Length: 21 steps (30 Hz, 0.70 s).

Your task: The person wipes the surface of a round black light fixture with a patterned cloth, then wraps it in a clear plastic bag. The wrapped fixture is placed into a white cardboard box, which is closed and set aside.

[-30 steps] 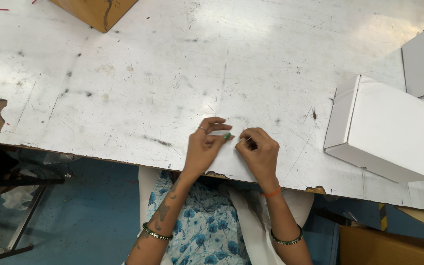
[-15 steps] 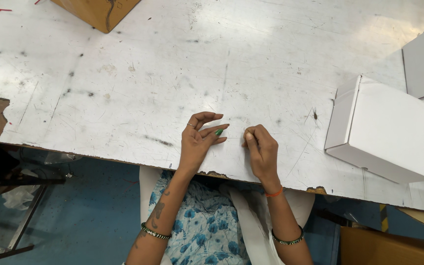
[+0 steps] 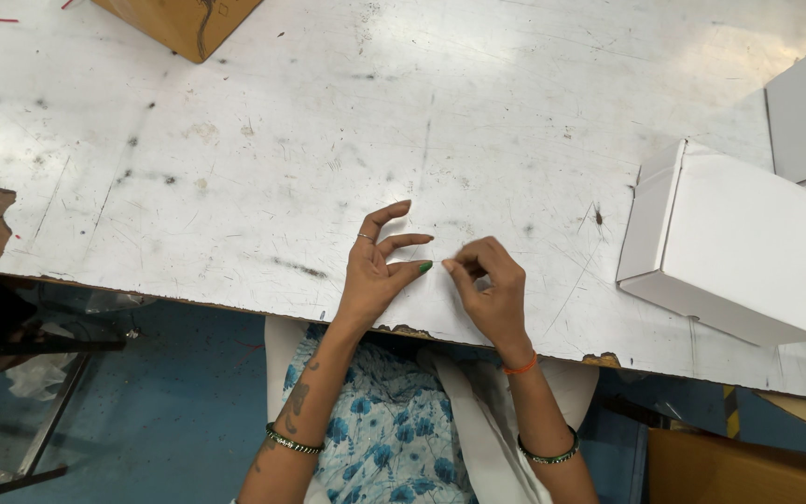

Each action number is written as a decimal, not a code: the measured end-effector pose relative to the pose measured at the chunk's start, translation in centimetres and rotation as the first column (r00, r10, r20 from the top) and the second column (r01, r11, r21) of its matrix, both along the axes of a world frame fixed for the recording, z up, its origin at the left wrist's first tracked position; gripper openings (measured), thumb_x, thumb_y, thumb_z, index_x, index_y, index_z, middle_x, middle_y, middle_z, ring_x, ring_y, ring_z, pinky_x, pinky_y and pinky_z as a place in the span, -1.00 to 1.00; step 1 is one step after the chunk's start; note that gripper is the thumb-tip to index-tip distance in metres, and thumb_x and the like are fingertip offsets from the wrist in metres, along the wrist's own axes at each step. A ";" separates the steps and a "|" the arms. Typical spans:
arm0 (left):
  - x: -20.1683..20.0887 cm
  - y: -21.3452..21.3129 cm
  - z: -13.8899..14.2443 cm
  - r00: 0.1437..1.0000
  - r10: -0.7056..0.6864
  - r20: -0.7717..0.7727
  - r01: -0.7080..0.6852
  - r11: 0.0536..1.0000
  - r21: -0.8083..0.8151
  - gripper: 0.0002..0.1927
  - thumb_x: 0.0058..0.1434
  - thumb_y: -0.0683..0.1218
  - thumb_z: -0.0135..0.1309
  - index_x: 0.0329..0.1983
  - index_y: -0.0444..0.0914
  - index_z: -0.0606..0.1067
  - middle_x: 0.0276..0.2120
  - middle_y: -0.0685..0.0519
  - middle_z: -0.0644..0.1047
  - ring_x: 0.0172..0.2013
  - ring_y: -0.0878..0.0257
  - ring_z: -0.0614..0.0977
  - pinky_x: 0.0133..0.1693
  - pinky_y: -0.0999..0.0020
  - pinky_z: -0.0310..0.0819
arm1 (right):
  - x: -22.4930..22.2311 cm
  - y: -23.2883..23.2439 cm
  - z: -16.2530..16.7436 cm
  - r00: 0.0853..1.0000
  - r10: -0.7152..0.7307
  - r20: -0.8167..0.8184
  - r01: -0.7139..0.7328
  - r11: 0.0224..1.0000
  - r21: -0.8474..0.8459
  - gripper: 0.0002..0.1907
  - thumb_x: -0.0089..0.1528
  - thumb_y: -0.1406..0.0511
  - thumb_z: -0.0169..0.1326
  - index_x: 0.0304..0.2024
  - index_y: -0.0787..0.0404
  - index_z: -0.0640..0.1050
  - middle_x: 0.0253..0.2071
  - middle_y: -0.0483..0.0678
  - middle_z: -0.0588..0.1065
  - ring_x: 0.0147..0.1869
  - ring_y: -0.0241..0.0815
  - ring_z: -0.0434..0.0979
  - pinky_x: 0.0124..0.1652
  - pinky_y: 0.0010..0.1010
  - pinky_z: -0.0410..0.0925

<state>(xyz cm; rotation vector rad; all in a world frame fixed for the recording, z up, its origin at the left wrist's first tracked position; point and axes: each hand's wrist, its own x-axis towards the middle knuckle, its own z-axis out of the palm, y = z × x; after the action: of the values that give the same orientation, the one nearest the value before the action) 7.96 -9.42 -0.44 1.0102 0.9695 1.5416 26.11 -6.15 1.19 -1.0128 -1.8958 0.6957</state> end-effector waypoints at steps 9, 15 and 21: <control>0.3 0.0 -0.2 0.998 -0.029 -0.051 0.030 1.000 0.009 -0.07 0.05 -0.43 0.18 0.47 -0.27 0.06 0.41 -0.10 0.13 0.17 0.08 0.54 -0.09 0.32 0.64 | 0.0 -0.2 0.5 0.995 0.100 -0.013 -0.100 0.991 -0.092 -0.90 0.23 0.42 0.23 -0.20 0.22 0.70 -0.32 -0.07 0.60 -0.34 -0.35 0.59 -0.35 -0.56 0.43; 0.5 -0.1 0.0 0.990 -0.060 -0.127 0.061 0.998 0.003 -0.03 0.08 -0.41 0.16 0.52 -0.23 -0.01 0.38 -0.08 0.16 0.19 0.09 0.53 -0.07 0.33 0.64 | 0.3 0.0 -0.2 0.993 0.114 -0.021 -0.115 0.985 -0.125 -0.91 0.22 0.43 0.21 -0.23 0.24 0.69 -0.32 -0.08 0.61 -0.35 -0.37 0.58 -0.36 -0.57 0.42; 0.9 -0.4 0.6 0.958 -0.024 -0.287 0.046 0.997 0.069 -0.14 0.12 -0.43 0.12 0.47 -0.24 0.10 0.46 -0.10 0.08 0.19 0.06 0.56 -0.12 0.31 0.65 | 0.4 0.3 -0.2 0.988 0.152 -0.004 -0.150 0.970 -0.191 -0.91 0.18 0.44 0.22 -0.25 0.28 0.67 -0.39 -0.12 0.54 -0.40 -0.39 0.49 -0.40 -0.56 0.37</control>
<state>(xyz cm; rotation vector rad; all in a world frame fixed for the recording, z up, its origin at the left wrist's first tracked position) 8.88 -9.84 0.16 1.3234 1.0910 1.4358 26.51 -5.90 0.97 -0.9976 -1.9585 0.9782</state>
